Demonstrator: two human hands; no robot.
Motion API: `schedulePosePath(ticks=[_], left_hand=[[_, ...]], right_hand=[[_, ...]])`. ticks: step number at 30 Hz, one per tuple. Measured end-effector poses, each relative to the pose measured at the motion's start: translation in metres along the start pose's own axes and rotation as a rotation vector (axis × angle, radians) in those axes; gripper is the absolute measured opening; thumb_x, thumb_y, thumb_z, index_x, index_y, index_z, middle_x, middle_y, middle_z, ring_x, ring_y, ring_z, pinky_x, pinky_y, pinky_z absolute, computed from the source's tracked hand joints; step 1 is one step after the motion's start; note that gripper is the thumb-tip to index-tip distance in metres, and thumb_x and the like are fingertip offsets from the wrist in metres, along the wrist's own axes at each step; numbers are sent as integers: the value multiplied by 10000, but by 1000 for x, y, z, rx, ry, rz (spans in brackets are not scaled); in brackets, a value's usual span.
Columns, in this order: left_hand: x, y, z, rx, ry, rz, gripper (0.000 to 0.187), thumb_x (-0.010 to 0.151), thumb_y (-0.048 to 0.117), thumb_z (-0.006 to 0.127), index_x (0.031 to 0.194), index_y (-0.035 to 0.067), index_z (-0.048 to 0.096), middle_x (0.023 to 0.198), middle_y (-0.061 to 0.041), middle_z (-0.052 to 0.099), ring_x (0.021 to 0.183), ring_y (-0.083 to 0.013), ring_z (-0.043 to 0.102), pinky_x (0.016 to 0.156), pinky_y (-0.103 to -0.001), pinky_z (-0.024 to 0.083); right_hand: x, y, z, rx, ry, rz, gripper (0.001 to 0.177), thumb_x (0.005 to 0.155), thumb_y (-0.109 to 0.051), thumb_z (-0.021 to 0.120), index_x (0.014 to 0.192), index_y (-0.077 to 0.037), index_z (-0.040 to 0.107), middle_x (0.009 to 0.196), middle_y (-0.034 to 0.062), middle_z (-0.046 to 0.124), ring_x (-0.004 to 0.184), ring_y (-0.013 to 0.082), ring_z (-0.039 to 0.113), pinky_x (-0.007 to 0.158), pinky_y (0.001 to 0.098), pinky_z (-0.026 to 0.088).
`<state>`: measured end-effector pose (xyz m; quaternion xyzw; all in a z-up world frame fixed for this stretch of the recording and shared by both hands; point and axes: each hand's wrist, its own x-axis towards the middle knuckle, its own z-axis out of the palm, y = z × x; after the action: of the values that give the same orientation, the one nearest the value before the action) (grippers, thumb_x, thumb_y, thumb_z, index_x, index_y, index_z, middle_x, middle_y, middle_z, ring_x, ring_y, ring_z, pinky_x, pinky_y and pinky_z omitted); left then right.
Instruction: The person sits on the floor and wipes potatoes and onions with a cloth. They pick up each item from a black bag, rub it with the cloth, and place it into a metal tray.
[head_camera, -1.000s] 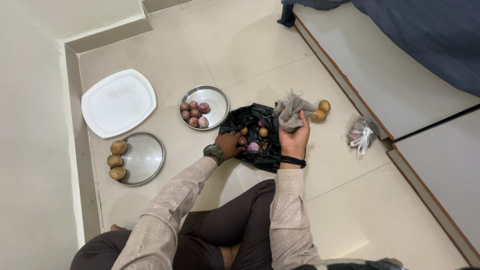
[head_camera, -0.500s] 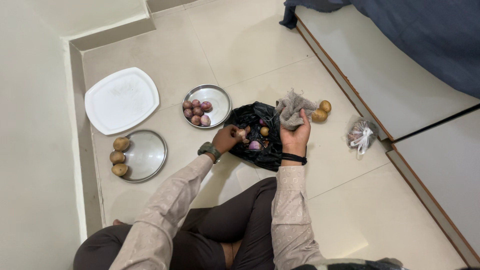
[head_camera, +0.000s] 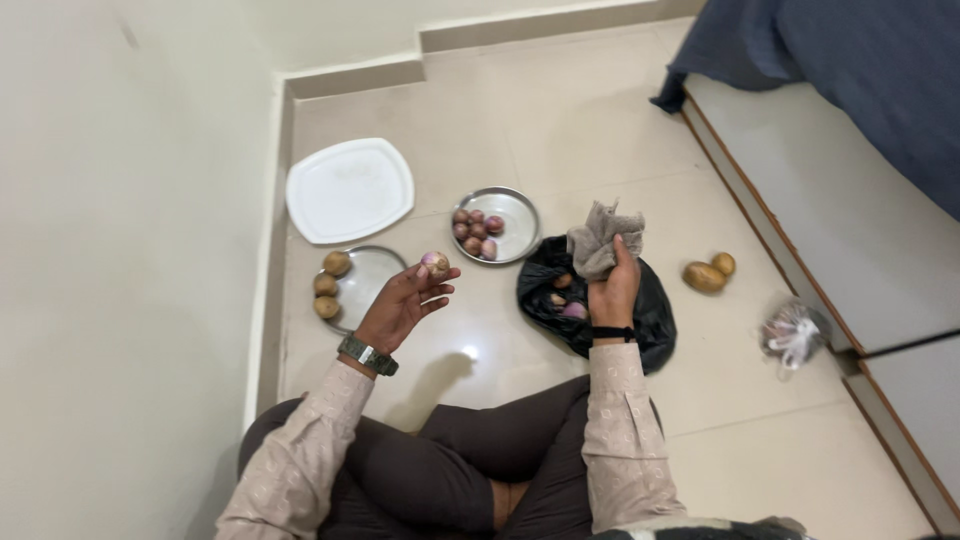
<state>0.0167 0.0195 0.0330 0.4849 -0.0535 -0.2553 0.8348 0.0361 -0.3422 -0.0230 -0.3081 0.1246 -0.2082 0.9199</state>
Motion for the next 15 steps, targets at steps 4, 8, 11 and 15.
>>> schedulePosePath(ticks=[4, 8, 11, 15], left_hand=[[-7, -14, -27, 21, 123, 82, 436, 1002, 352, 633, 1299, 33, 622, 1218, -62, 697, 1036, -147, 654, 934, -326, 549], [5, -25, -27, 240, 231, 118, 399, 922, 238, 725, 1259, 48, 628, 1132, -57, 714, 992, -147, 677, 885, -319, 566], [8, -36, -21, 307, 121, 243, 366, 912, 139, 757, 1239, 8, 661, 1107, -72, 723, 999, -131, 668, 891, -298, 550], [6, -42, -13, 436, 139, 313, 319, 889, 128, 764, 1154, -24, 673, 1009, -76, 766, 931, -143, 728, 846, -297, 597]], right_hand=[[-40, 33, 36, -297, -172, 19, 397, 1036, -224, 574, 1380, -29, 536, 1296, 110, 638, 1169, 226, 646, 1027, 401, 550], [-87, 81, 62, -617, -297, 74, 380, 1056, -268, 567, 1351, -29, 586, 1214, 111, 667, 1060, 204, 656, 928, 352, 568], [-122, 103, 76, -696, -515, 35, 382, 1068, -226, 526, 1410, -56, 543, 1207, 63, 666, 1044, 145, 638, 887, 293, 542], [-154, 102, 93, -776, -774, -227, 511, 991, -17, 480, 1501, -35, 473, 1287, 32, 552, 1052, 105, 571, 878, 247, 491]])
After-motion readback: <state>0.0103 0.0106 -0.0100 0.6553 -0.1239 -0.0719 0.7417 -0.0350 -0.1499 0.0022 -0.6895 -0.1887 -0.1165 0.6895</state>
